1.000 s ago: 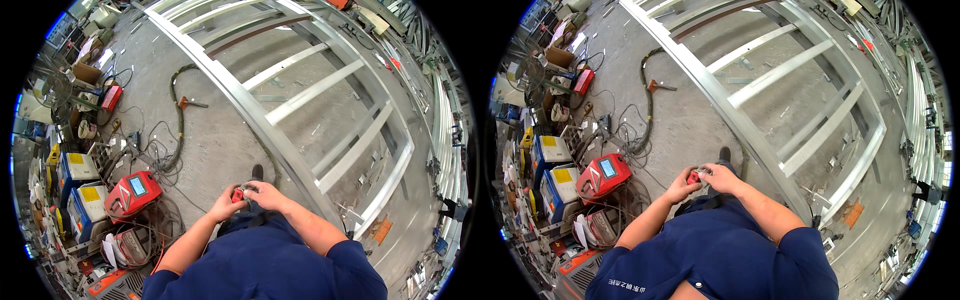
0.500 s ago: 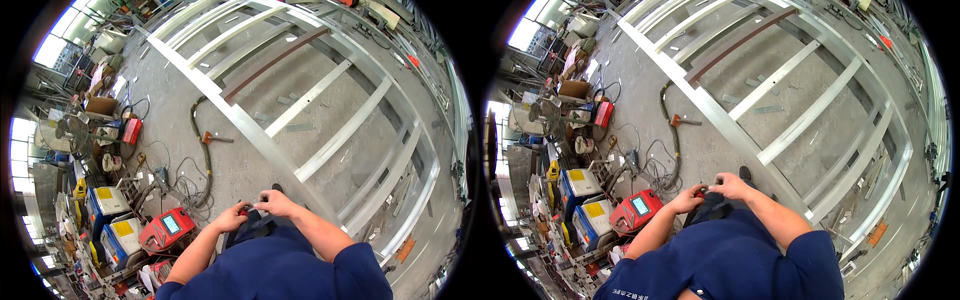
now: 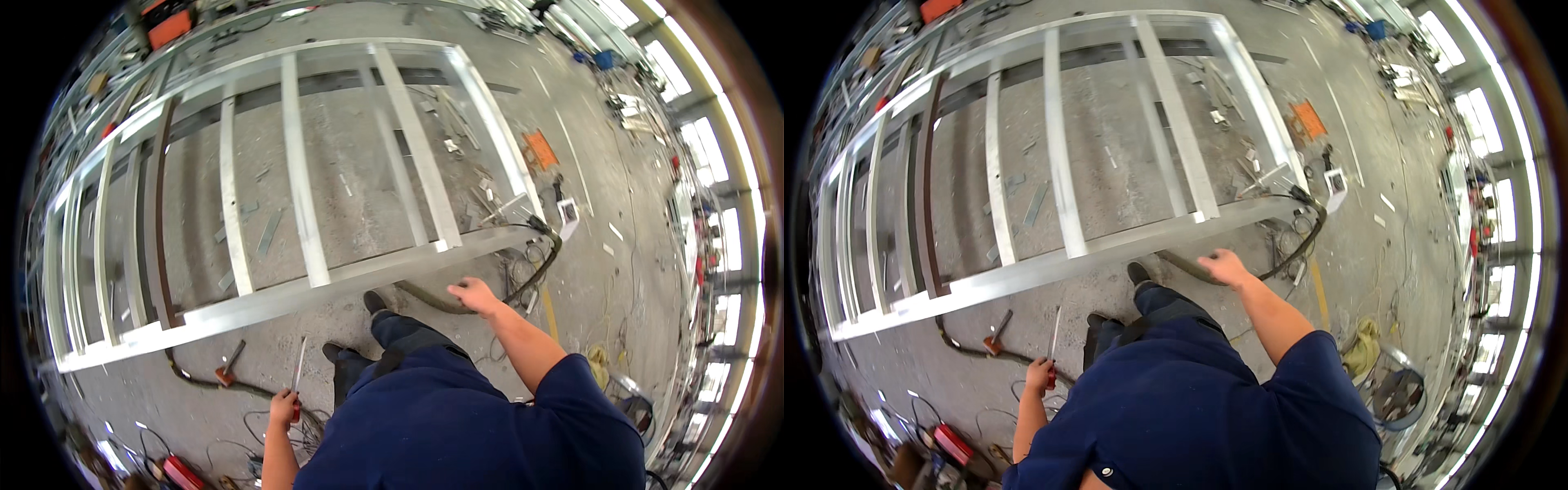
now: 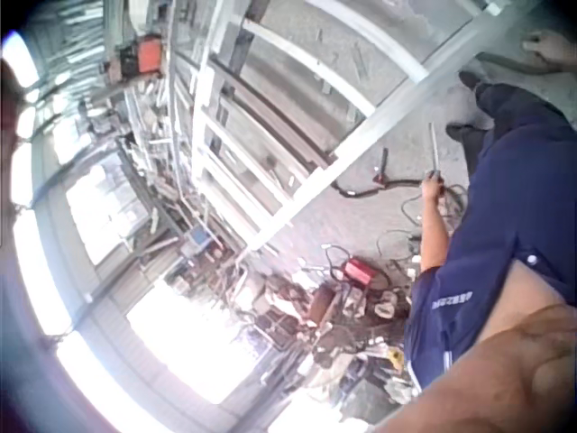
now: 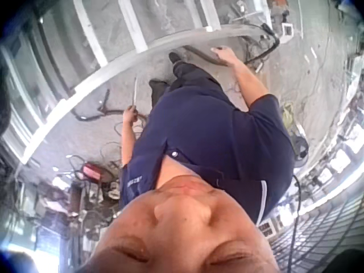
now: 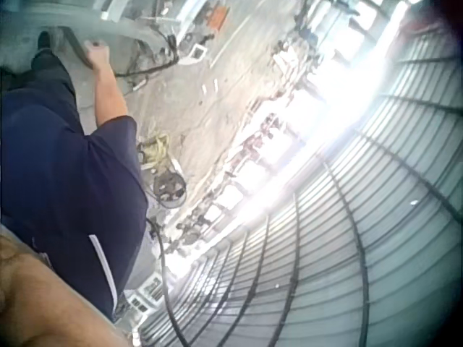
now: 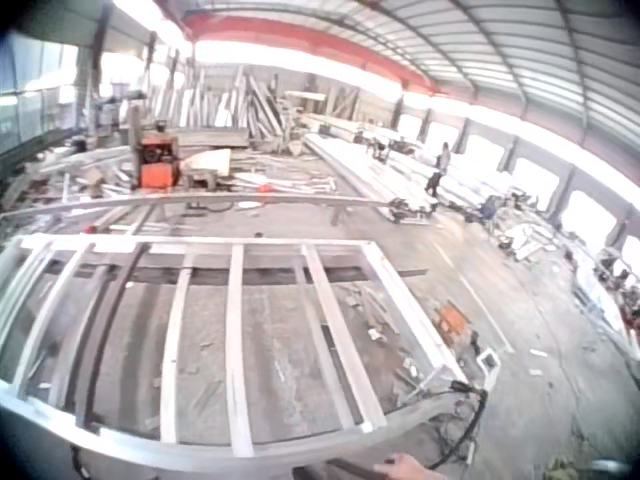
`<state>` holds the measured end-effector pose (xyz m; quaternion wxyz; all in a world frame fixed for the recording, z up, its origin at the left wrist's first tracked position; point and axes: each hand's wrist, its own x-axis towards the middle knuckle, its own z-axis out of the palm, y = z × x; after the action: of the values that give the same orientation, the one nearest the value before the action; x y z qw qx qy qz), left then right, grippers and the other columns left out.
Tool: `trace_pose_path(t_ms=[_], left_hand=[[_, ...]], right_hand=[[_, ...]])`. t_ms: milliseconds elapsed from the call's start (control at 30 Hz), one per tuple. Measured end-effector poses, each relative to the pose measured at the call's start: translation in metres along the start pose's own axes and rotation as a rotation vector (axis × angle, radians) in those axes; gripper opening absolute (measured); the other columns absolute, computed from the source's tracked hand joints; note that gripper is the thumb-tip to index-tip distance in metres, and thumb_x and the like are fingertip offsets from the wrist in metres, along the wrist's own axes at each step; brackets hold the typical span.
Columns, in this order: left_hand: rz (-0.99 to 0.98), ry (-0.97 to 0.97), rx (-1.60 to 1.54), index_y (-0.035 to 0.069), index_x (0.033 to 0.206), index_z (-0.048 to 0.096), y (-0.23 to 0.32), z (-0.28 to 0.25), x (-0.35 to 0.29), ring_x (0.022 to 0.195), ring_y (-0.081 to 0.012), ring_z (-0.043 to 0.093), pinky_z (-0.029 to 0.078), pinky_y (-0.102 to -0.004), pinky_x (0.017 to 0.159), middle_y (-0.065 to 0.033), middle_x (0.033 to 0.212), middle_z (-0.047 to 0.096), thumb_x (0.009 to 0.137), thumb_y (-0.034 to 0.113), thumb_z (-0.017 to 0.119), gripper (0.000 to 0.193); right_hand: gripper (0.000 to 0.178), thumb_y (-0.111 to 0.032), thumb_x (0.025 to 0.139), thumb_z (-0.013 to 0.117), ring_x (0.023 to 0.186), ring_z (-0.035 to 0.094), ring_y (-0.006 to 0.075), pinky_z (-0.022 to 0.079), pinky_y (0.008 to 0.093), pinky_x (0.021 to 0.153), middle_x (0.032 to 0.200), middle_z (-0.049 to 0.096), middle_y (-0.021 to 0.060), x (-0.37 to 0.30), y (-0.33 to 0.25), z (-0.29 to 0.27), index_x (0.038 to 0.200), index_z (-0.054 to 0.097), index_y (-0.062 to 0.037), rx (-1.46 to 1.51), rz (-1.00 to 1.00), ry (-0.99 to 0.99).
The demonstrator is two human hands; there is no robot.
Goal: The person uses an angle grinder to smooth the edge of a metal bar, then places it into a large rectangular metal frame. They proceed to pick up and position several additional metal bars into the frame, aligning them as crossbars. Finally, they use a tape measure to check the dimensions of the frame.
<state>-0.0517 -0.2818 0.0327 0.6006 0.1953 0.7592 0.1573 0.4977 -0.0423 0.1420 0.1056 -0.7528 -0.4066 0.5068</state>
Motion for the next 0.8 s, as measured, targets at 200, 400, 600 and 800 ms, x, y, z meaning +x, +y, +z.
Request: trace_pose_path(t_ms=[200,400,600,800], left_hand=[[-0.236,-0.111,0.202,0.001,0.100,0.064,-0.023,-0.003,0.010,0.053,-0.0217,0.058,0.047,-0.0391,0.039,-0.0107,0.070,0.061,0.081,0.019,0.063,0.026],[-0.351,-0.014,0.416,-0.005,0.109,0.066,-0.034,0.029,0.001,0.081,-0.0273,0.068,0.056,-0.0416,0.072,-0.0188,0.091,0.070,0.076,0.030,0.071,0.048],[0.334,-0.446,1.201,-0.003,0.097,0.072,0.005,0.107,-0.084,0.087,-0.0258,0.070,0.055,-0.0374,0.075,-0.0157,0.095,0.072,0.077,0.027,0.069,0.037],[-0.521,-0.050,0.563,-0.002,0.112,0.070,0.150,0.222,-0.167,0.097,-0.0256,0.069,0.055,-0.0367,0.084,-0.0151,0.105,0.072,0.077,0.031,0.070,0.048]], right_hand=[[0.056,-0.041,0.082,0.073,0.083,0.069,0.0295,0.054,0.0392,0.076,0.090,0.070,0.0188,-0.019,0.151,-0.117,0.113,0.066,0.0052,-0.076,0.156,0.306],[0.083,-0.047,0.077,0.077,0.117,0.059,0.0382,0.047,0.0431,0.100,0.123,0.061,0.0265,0.085,0.159,-0.210,0.136,0.049,0.0045,-0.285,0.075,0.494],[0.090,-0.038,0.079,0.078,0.133,0.042,0.0444,0.035,0.0481,0.113,0.146,0.039,0.0292,0.232,0.162,-0.298,0.146,0.034,0.0026,-0.501,-0.142,0.637],[0.053,-0.023,0.077,0.075,0.117,0.056,0.0402,0.044,0.0487,0.103,0.123,0.060,0.0217,0.320,0.184,-0.341,0.121,0.059,0.0007,-0.756,-0.113,0.333]])
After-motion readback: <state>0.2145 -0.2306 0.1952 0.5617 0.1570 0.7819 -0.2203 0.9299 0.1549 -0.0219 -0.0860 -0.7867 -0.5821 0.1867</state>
